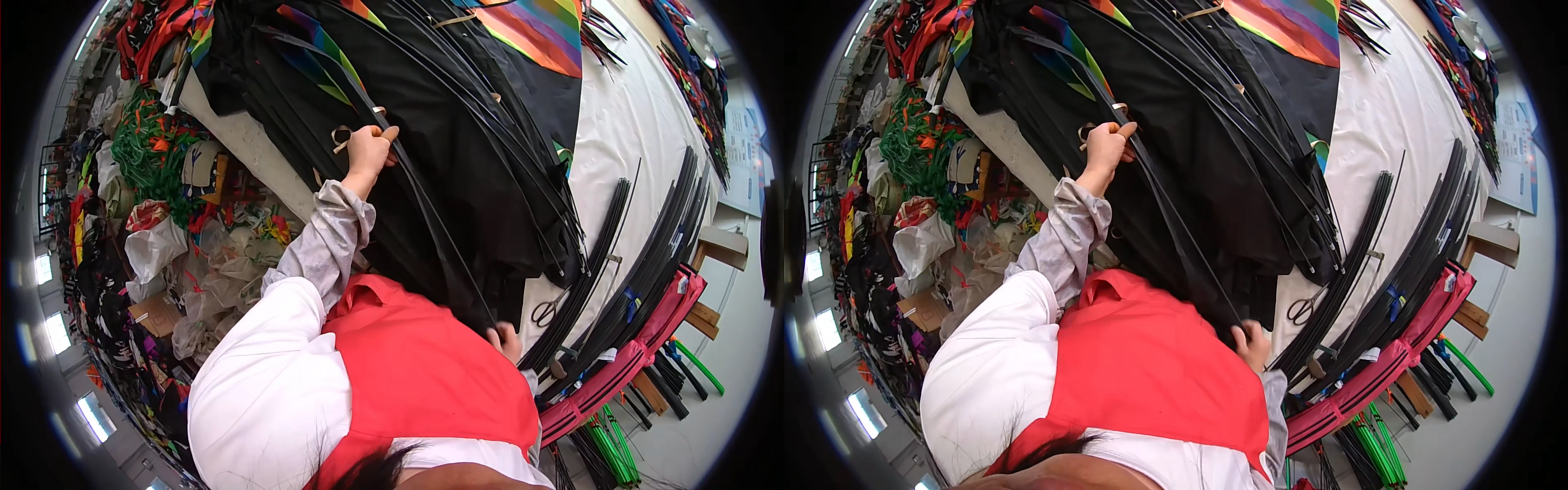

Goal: Assembling umbrellas by attaching fabric covers to the ribs and using a hammer to secure the components.

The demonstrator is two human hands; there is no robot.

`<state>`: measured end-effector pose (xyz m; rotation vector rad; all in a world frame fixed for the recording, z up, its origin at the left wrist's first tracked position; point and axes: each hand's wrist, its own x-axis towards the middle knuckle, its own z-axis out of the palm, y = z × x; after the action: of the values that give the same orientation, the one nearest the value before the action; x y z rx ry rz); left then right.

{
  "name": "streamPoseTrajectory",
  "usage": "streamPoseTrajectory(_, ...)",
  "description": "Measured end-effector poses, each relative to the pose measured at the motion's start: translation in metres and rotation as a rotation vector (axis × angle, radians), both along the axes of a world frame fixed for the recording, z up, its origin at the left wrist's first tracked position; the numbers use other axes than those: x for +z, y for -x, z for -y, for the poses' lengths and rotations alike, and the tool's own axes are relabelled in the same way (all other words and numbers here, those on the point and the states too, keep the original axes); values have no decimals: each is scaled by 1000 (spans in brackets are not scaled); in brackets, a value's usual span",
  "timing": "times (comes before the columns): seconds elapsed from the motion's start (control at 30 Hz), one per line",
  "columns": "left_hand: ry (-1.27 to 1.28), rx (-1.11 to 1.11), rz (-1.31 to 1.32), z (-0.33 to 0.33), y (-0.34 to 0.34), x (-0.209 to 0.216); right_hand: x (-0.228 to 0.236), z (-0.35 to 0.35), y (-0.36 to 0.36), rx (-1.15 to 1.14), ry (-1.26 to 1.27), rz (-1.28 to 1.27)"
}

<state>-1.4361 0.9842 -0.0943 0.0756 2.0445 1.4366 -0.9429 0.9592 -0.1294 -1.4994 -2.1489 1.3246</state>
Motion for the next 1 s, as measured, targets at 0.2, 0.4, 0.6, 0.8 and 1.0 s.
streamPoseTrajectory(0.2, 4, -5, -226, -36, 0, -26, 21, -44, 141, -163, -29, -94)
streamPoseTrajectory(0.4, -56, -160, -96, -123, 2, -1, 68, -160, 278, -68, -670, -350)
streamPoseTrajectory(0.6, -155, -243, -325, -122, -20, -69, -30, -206, 43, -874, -621, 70)
streamPoseTrajectory(0.8, -179, -284, -332, -20, -11, -48, -131, -193, -95, -483, -140, 777)
streamPoseTrajectory(1.0, 39, 388, -200, 84, 10, -30, -158, -183, -107, -250, -59, 1069)
